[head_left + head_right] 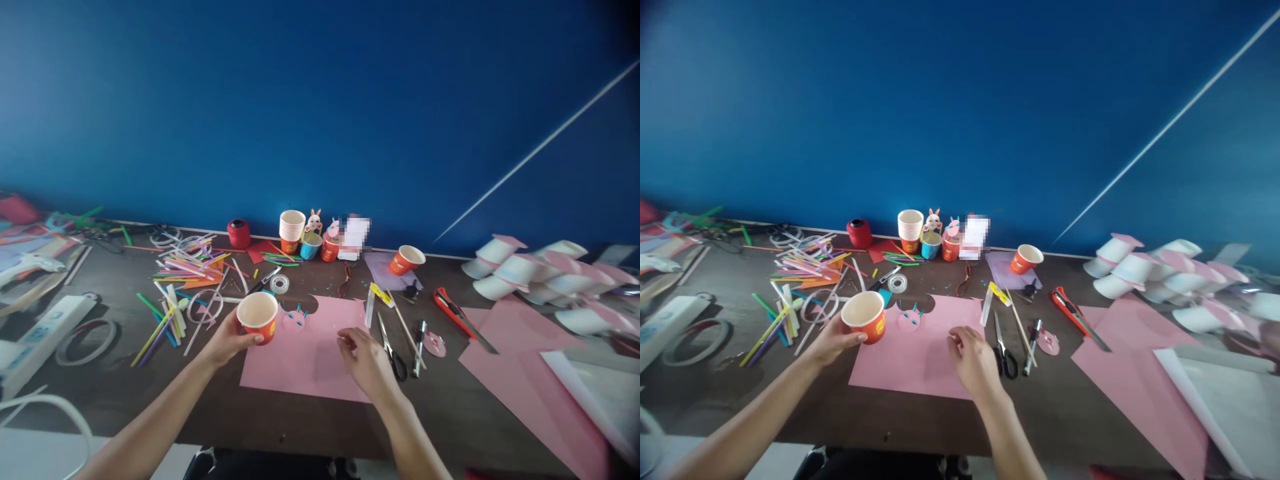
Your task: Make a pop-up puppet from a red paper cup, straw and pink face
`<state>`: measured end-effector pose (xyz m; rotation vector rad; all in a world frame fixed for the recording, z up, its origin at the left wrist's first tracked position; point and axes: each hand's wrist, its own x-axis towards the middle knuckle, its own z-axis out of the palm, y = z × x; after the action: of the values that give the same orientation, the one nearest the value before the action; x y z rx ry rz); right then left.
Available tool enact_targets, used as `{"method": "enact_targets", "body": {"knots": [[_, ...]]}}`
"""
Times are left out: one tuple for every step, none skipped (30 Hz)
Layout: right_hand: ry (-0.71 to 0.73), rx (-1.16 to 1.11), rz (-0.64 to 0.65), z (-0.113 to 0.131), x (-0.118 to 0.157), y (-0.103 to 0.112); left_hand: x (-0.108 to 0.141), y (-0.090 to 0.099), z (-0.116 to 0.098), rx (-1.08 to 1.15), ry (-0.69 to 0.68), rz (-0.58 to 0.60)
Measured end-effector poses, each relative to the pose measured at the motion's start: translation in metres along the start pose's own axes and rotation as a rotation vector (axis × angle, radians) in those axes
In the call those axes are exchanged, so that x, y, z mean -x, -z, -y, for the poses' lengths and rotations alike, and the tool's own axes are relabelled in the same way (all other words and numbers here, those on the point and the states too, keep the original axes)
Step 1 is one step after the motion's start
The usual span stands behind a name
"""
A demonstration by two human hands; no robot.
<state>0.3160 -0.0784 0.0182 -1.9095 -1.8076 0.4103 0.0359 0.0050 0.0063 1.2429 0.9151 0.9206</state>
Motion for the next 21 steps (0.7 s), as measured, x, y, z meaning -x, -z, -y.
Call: {"method": "enact_targets", "body": {"knots": [[-0.03,0.039,-0.005,0.001,-0.003,-0.002,-0.006,-0.004,-0.001,-0.039,-0.031,-0.016],[-0.084,0.09,-0.023,-0.002,-0.008,-0.003,-0.012,-0.009,-0.003,-0.079,-0.063,-0.002],[-0.156,0.143,-0.054,-0.007,-0.014,-0.002,-0.02,-0.017,-0.005,-0.104,-0.1,0.021],[-0.236,0.19,-0.079,-0.015,-0.02,0.001,-0.028,-0.025,-0.008,-0.11,-0.121,0.062],[-0.322,0.231,-0.104,-0.023,-0.026,0.004,-0.037,-0.035,-0.01,-0.103,-0.124,0.119],[-0.398,0.259,-0.11,-0.032,-0.033,0.008,-0.045,-0.045,-0.012,-0.086,-0.117,0.171],[-0.457,0.273,-0.105,-0.04,-0.04,0.012,-0.054,-0.054,-0.014,-0.075,-0.111,0.214],[-0.483,0.277,-0.103,-0.046,-0.046,0.015,-0.063,-0.062,-0.014,-0.071,-0.106,0.232],[-0.498,0.279,-0.101,-0.051,-0.052,0.017,-0.072,-0.069,-0.013,-0.079,-0.107,0.239],[-0.507,0.28,-0.097,-0.055,-0.058,0.018,-0.08,-0.075,-0.012,-0.087,-0.111,0.25],[-0.512,0.279,-0.091,-0.056,-0.064,0.018,-0.088,-0.079,-0.01,-0.095,-0.116,0.247],[-0.518,0.279,-0.082,-0.057,-0.068,0.017,-0.095,-0.081,-0.007,-0.113,-0.123,0.239],[-0.524,0.277,-0.074,-0.057,-0.072,0.016,-0.1,-0.082,-0.004,-0.135,-0.131,0.221],[-0.532,0.272,-0.065,-0.057,-0.075,0.014,-0.105,-0.083,-0.001,-0.158,-0.131,0.222],[-0.542,0.266,-0.058,-0.056,-0.077,0.013,-0.108,-0.082,0.002,-0.179,-0.136,0.222],[-0.554,0.256,-0.052,-0.056,-0.078,0.011,-0.111,-0.082,0.005,-0.198,-0.139,0.226],[-0.566,0.244,-0.048,-0.057,-0.078,0.01,-0.112,-0.081,0.008,-0.211,-0.139,0.234],[-0.576,0.23,-0.046,-0.057,-0.078,0.009,-0.113,-0.08,0.011,-0.214,-0.138,0.244],[-0.585,0.213,-0.046,-0.058,-0.078,0.009,-0.113,-0.079,0.014,-0.209,-0.136,0.257],[-0.591,0.195,-0.048,-0.058,-0.077,0.01,-0.114,-0.078,0.016,-0.193,-0.137,0.27],[-0.592,0.173,-0.051,-0.059,-0.076,0.01,-0.114,-0.077,0.019,-0.171,-0.143,0.274]]}}
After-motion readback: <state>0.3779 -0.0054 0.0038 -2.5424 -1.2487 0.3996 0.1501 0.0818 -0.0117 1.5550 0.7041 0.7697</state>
